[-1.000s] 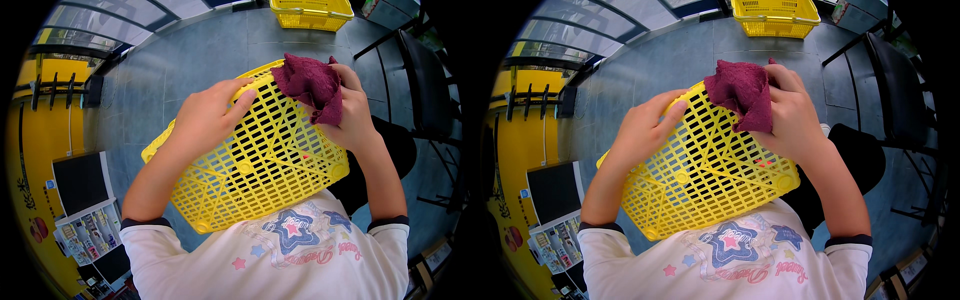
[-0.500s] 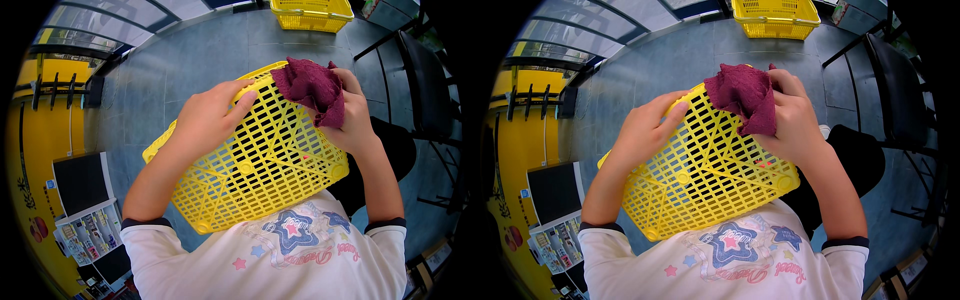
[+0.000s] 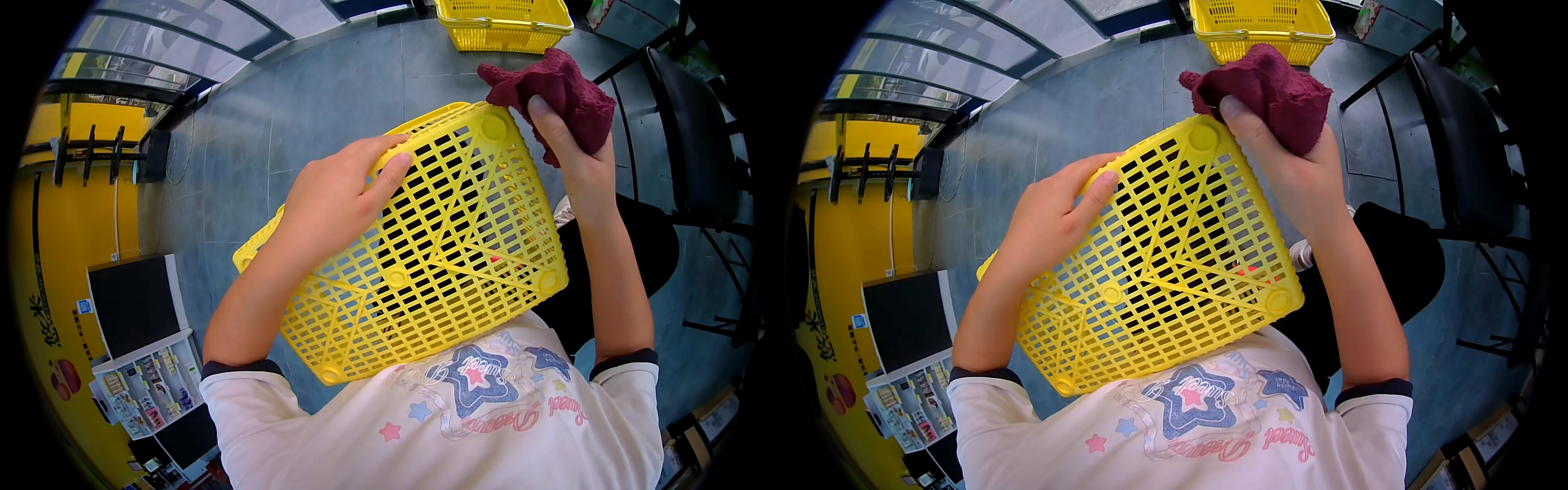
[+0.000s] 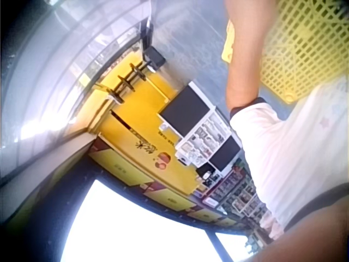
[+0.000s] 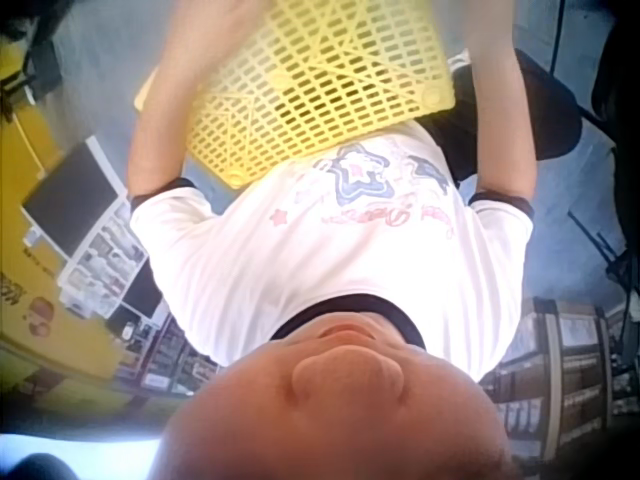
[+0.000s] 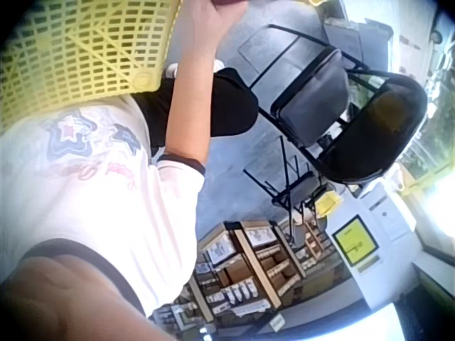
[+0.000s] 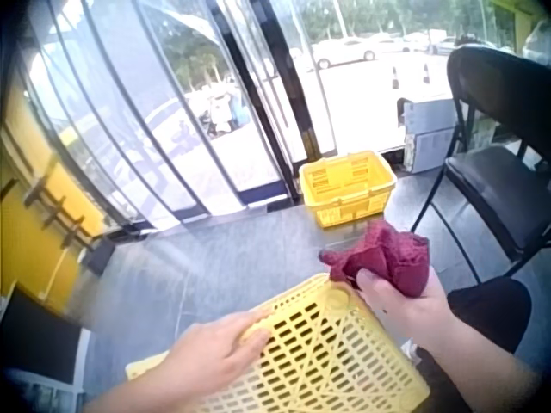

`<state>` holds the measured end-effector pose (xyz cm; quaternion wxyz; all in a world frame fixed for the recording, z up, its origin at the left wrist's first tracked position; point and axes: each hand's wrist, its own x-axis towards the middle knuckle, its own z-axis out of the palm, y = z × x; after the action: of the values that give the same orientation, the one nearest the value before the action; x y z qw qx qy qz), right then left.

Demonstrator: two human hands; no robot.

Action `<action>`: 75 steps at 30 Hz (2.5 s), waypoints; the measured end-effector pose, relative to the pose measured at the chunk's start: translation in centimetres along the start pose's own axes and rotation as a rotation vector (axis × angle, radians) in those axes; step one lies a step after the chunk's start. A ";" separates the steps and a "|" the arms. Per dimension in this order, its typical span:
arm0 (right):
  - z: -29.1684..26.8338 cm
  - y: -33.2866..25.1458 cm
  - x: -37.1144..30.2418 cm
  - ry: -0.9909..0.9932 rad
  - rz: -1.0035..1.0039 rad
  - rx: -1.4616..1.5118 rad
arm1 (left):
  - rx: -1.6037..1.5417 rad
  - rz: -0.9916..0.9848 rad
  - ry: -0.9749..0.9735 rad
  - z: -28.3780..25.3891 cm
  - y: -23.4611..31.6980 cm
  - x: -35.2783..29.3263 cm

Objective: The person wipes the interior and exterior of a yellow plastic shopping basket using a maroon cloth. After cleaning the first basket, they place it on a chair and pick up a second yellow basket to continue wiping it down in the same manner.

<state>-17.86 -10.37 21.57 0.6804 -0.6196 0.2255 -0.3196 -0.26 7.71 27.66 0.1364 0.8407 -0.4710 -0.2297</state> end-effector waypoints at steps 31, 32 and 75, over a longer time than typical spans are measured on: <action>1.6 0.1 0.9 -0.025 -0.196 -0.305 | -0.002 0.012 0.017 0.0 -0.3 -0.1; 1.8 -0.1 1.1 -0.046 -0.223 -0.302 | -0.003 0.010 0.014 0.1 -0.3 -0.1; 1.3 -2.4 0.3 -0.182 -0.449 -0.944 | 0.007 -0.031 0.013 0.1 -0.1 -0.1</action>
<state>-17.11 -9.76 24.11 0.2592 -0.9168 0.1464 -0.2661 -0.30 7.84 27.58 0.1332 0.8498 -0.4578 -0.2246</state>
